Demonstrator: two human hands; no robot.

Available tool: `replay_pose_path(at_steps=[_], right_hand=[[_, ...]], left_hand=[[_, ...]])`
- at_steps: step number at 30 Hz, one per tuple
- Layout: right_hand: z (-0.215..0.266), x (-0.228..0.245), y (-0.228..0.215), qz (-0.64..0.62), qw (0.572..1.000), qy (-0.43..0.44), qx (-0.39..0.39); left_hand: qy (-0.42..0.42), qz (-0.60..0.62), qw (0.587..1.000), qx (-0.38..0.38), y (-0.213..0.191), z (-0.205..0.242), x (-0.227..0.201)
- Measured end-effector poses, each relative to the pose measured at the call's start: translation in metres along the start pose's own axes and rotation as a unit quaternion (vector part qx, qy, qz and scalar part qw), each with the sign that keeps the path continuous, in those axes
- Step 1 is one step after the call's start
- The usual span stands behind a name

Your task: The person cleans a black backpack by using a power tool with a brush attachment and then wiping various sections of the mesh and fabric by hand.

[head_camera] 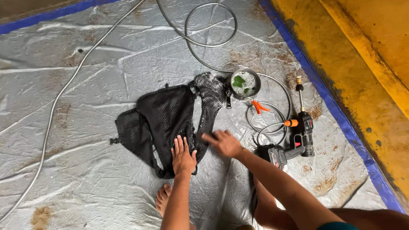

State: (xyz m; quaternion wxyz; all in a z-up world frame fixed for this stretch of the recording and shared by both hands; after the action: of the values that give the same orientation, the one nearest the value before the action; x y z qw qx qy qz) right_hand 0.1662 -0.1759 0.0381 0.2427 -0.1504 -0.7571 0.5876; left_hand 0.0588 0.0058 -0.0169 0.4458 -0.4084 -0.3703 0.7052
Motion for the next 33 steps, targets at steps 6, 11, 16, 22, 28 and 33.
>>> replay_pose_path(at_steps=[6, 11, 16, 22, 28, 33], right_hand=[[-0.034, -0.079, 0.008, 0.024, 0.948, 0.313, 0.046], [-0.019, 0.013, -0.02, -0.019, 0.999, 0.05, 0.012], [-0.015, -0.009, 0.01, 0.049, 0.994, 0.094, 0.023], [-0.026, -0.031, 0.034, -0.095, 0.953, 0.284, 0.036], [-0.012, 0.03, 0.005, -0.285, 0.918, 0.209, 0.178], [0.006, 0.008, -0.005, -0.058, 0.949, 0.195, 0.24]], left_hand=[[0.0, 0.003, 1.0, 0.003, -0.002, 0.001, 0.0], [-0.007, 0.001, 1.0, 0.002, 0.003, -0.005, 0.002], [0.004, 0.003, 1.0, 0.012, -0.007, 0.008, 0.002], [0.046, 0.031, 0.998, 0.03, -0.029, -0.007, 0.018], [0.097, 0.023, 0.993, 0.07, -0.02, 0.016, 0.022], [0.074, -0.029, 0.997, 0.005, -0.02, 0.027, 0.007]])
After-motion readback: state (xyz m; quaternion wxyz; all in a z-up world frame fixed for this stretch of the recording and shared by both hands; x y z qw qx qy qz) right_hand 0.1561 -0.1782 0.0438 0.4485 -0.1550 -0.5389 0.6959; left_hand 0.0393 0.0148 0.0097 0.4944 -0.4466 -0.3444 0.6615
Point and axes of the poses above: each hand's wrist, its own z-axis away from the middle knuckle, its own y-axis out of the palm, x = y × z, the point moved 6 cm from there along -z, towards the middle knuckle, and after that the axes turned 10 degrees about y, right-handed, at the moved point
